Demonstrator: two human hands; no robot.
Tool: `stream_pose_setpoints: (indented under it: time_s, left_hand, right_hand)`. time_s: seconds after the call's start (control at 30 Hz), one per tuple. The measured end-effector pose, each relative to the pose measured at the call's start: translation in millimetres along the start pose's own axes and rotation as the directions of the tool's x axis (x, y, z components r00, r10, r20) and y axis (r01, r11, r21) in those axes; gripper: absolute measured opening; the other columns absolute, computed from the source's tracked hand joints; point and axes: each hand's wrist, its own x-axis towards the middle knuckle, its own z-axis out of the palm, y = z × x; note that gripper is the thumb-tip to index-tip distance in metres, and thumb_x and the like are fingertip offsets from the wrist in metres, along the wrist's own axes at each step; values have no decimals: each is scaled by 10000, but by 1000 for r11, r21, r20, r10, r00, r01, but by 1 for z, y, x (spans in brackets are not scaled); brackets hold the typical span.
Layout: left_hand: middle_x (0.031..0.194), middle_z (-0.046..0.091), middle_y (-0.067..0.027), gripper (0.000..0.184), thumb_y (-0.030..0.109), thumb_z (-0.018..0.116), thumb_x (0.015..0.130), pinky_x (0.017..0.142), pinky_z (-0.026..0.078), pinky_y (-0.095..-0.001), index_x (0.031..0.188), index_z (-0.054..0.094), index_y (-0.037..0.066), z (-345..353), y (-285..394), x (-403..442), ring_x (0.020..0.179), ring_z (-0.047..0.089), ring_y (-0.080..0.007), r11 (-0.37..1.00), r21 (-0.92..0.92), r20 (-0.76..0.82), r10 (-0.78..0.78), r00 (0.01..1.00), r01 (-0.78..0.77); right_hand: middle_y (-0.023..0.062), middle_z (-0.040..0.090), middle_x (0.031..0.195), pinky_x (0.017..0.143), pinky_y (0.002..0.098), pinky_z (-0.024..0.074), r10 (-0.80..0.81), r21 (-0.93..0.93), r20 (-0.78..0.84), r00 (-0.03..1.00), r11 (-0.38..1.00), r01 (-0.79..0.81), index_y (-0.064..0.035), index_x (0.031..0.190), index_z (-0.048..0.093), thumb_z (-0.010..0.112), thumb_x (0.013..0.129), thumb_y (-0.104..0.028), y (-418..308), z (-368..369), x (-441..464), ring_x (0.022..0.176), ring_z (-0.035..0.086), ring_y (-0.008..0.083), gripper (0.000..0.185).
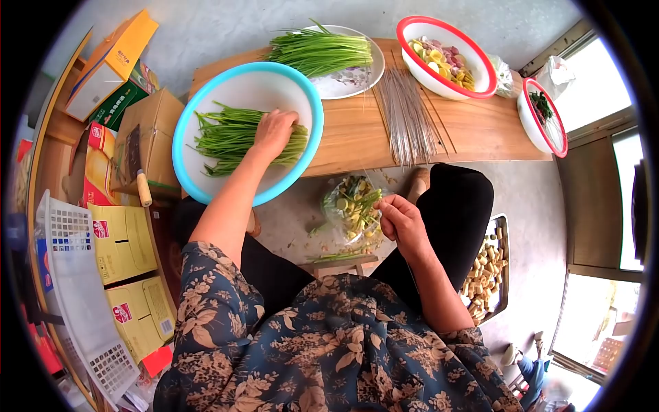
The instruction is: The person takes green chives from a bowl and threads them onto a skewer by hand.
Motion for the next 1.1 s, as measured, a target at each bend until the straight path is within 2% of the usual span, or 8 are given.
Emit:
stream_pose_setpoints:
  time_s: [0.3, 0.37, 0.43, 0.7, 0.77, 0.83, 0.93, 1.1]
  left_hand:
    - [962, 651, -123, 172, 70, 598, 857, 776, 483, -425, 1025, 632, 59, -30, -16, 2, 896, 602, -348, 964, -191, -433, 86, 897, -184]
    - [972, 653, -132, 179, 103, 544, 917, 782, 491, -401, 1075, 610, 50, -46, -18, 6, 875, 627, -324, 924, -370, -571, -149, 808, -91]
    - [1009, 652, -58, 201, 150, 466, 987, 849, 460, -310, 1107, 597, 57, -81, -9, 3, 913, 597, -164, 820, -572, -525, -340, 781, -28]
    - [880, 614, -30, 247, 194, 468, 997, 738, 463, -265, 1147, 572, 28, -204, 25, -2, 769, 557, -129, 700, -592, -795, -423, 435, -400]
    - [850, 599, -33, 224, 213, 464, 1005, 674, 446, -253, 1114, 566, 47, -229, 47, -17, 720, 524, -106, 393, -695, -711, -501, 494, -602]
    - [786, 573, -27, 201, 244, 486, 1003, 594, 418, -249, 1026, 551, 55, -233, 68, -35, 647, 490, -94, 334, -731, -672, -507, 540, -596]
    - [711, 531, -8, 210, 270, 543, 982, 531, 381, -225, 931, 526, 66, -207, 102, -64, 576, 464, -81, 7, -963, -256, -352, 901, -270]
    - [754, 553, -8, 154, 222, 610, 942, 491, 377, -228, 952, 535, 88, -109, 140, -92, 541, 469, -75, -364, -926, 164, -137, 977, 104]
  right_hand:
    - [-40, 427, 563, 434, 201, 269, -24, -13, 9, 1000, 1000, 24, -5, 951, 591, 526, 984, -145, 1, 2, 0, 466, 354, 48, 158]
    - [-39, 429, 563, 435, 201, 271, -23, -6, 14, 1000, 1000, 23, -6, 950, 591, 526, 984, -146, 2, 1, -1, 468, 357, 49, 158]
    - [-37, 432, 561, 433, 201, 272, -33, -16, 14, 999, 999, 34, -11, 949, 593, 526, 984, -150, 3, 1, -2, 466, 360, 50, 159]
    - [-34, 435, 557, 429, 203, 275, -48, -26, 6, 999, 999, 48, -15, 948, 593, 526, 983, -156, 1, 1, -3, 463, 364, 54, 159]
    - [-33, 432, 557, 430, 205, 275, -48, -25, 2, 999, 999, 48, -14, 948, 591, 525, 983, -156, 0, 2, -4, 463, 361, 55, 161]
    - [-34, 424, 557, 431, 210, 269, -54, -9, 7, 999, 999, 54, -11, 949, 586, 519, 985, -155, -1, 1, -4, 463, 355, 57, 163]
    - [-36, 418, 558, 434, 211, 262, -69, -2, 11, 998, 998, 70, -9, 955, 585, 517, 987, -155, 1, -1, -3, 463, 346, 57, 163]
    - [-37, 414, 558, 435, 209, 261, -55, -13, -9, 998, 998, 55, -10, 963, 584, 522, 987, -157, -4, 1, -11, 462, 339, 54, 162]
